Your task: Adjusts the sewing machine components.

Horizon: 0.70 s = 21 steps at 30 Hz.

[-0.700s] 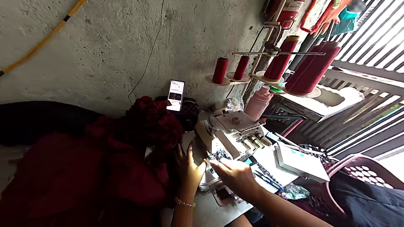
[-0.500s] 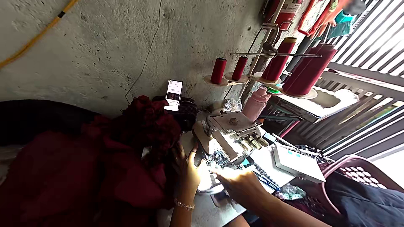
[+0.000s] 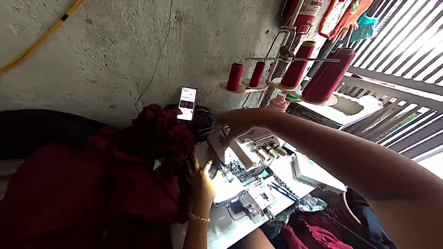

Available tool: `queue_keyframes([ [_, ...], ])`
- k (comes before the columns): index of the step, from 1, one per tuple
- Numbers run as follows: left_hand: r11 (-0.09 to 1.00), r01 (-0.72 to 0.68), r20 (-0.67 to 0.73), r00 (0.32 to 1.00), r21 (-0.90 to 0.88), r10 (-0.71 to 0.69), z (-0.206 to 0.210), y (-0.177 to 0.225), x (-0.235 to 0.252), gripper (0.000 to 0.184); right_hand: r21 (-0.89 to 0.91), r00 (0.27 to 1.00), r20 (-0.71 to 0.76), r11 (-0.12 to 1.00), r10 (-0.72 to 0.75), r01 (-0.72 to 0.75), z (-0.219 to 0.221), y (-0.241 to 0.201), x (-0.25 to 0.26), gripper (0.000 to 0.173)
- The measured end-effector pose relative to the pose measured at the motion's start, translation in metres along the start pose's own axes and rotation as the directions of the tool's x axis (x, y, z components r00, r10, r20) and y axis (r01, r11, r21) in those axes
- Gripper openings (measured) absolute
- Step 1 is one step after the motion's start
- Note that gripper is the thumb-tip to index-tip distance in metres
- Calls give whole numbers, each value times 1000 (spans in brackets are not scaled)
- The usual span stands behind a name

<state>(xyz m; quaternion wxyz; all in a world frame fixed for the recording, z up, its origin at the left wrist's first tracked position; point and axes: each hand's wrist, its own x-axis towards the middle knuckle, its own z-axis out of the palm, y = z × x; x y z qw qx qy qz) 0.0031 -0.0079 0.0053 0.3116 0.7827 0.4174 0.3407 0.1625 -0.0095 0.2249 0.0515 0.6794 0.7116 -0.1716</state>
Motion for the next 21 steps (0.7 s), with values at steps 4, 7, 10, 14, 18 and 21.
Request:
queue_keyframes([
  [4,1000,0,4,1000,-1,0,-1,1,-1,53,53,999,42,998,-19,16,-8,3,-5,51],
  [7,998,-24,17,1000,51,23,-2,0,-1,53,-72,997,-76,997,7,-13,4,-4,-18,50],
  [10,983,-67,65,996,170,57,-3,-1,1,47,-139,974,-216,986,64,-95,19,-16,-32,46],
  [14,946,-113,101,991,303,86,-6,0,2,46,-94,974,-221,993,56,-78,20,-11,-29,49],
  [18,937,-141,107,988,319,113,-6,0,2,45,-94,974,-215,991,69,-91,20,-12,-30,45],
  [21,939,-152,90,987,310,130,-5,-1,1,46,-86,975,-214,993,59,-78,20,-11,-29,46],
])
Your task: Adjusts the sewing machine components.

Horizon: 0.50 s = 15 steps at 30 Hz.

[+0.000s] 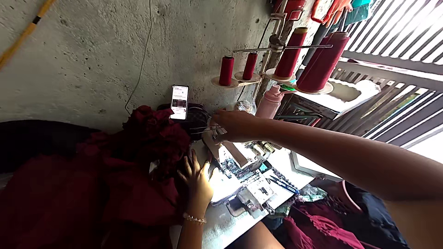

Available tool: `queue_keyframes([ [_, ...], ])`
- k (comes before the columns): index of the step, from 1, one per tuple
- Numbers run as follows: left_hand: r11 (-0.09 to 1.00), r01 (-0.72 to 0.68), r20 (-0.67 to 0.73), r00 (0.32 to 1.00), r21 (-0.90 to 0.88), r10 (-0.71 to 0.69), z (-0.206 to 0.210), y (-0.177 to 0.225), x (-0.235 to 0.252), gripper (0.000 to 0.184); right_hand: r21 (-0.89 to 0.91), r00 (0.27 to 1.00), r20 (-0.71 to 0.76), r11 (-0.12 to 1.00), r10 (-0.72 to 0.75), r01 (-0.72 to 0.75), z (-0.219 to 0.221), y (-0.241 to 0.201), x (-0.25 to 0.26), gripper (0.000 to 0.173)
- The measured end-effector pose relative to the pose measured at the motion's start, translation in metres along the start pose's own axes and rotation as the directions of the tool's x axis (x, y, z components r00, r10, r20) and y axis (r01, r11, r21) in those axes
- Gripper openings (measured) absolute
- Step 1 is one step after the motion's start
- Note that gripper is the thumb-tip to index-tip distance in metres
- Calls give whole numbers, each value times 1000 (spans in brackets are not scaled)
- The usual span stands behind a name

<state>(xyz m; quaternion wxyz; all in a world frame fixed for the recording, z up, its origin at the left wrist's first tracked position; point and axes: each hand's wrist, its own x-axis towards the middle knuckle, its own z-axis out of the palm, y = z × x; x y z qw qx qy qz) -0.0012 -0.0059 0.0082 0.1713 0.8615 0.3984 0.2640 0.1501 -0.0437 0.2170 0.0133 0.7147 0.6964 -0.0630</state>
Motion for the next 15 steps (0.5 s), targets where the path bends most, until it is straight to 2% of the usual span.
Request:
queue_keyframes([
  [3,1000,-16,-15,1000,-8,16,0,1,-1,46,53,999,40,998,-36,34,3,8,7,50],
  [7,1000,-18,-20,1000,-2,18,0,-1,-1,46,221,998,-11,974,-58,59,2,21,7,70],
  [9,1000,-22,-25,999,0,22,0,-1,-1,46,257,974,-216,959,-61,117,2,22,-10,64],
  [12,999,-45,-61,997,0,45,2,-1,-2,46,206,820,-569,953,-67,221,13,23,-54,38],
  [14,999,-46,-59,997,-7,46,1,1,-2,47,241,734,-677,929,-47,282,32,27,-91,28],
  [15,999,-43,-53,998,-14,43,0,1,-2,48,295,715,-699,903,-19,313,47,32,-109,24],
])
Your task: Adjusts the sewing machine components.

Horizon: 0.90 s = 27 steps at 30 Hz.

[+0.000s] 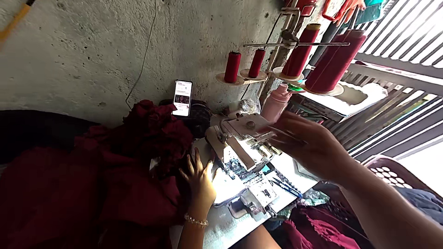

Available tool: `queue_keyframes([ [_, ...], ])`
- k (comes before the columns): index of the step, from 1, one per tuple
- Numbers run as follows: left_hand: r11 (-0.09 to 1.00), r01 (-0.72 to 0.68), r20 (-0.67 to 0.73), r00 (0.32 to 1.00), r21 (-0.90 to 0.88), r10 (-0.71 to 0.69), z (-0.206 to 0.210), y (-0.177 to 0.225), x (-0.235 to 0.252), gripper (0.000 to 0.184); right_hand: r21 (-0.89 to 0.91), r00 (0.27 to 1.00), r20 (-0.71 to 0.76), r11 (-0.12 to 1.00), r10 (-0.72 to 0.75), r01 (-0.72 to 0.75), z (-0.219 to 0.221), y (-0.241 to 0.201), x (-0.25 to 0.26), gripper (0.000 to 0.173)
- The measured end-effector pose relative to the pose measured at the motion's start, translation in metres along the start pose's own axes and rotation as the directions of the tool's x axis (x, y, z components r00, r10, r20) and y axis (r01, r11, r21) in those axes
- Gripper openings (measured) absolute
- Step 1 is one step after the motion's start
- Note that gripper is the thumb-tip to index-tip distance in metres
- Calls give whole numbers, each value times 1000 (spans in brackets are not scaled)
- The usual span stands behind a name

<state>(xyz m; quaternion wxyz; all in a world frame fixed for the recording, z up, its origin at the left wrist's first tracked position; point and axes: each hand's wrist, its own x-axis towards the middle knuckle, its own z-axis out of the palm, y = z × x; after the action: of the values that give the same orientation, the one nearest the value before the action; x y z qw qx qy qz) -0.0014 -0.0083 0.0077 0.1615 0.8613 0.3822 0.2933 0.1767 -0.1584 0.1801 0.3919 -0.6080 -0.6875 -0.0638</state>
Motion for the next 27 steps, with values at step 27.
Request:
queue_keyframes([
  [27,976,-191,-304,928,103,214,-14,50,-38,17,660,782,137,532,608,-529,110,61,-154,11],
])
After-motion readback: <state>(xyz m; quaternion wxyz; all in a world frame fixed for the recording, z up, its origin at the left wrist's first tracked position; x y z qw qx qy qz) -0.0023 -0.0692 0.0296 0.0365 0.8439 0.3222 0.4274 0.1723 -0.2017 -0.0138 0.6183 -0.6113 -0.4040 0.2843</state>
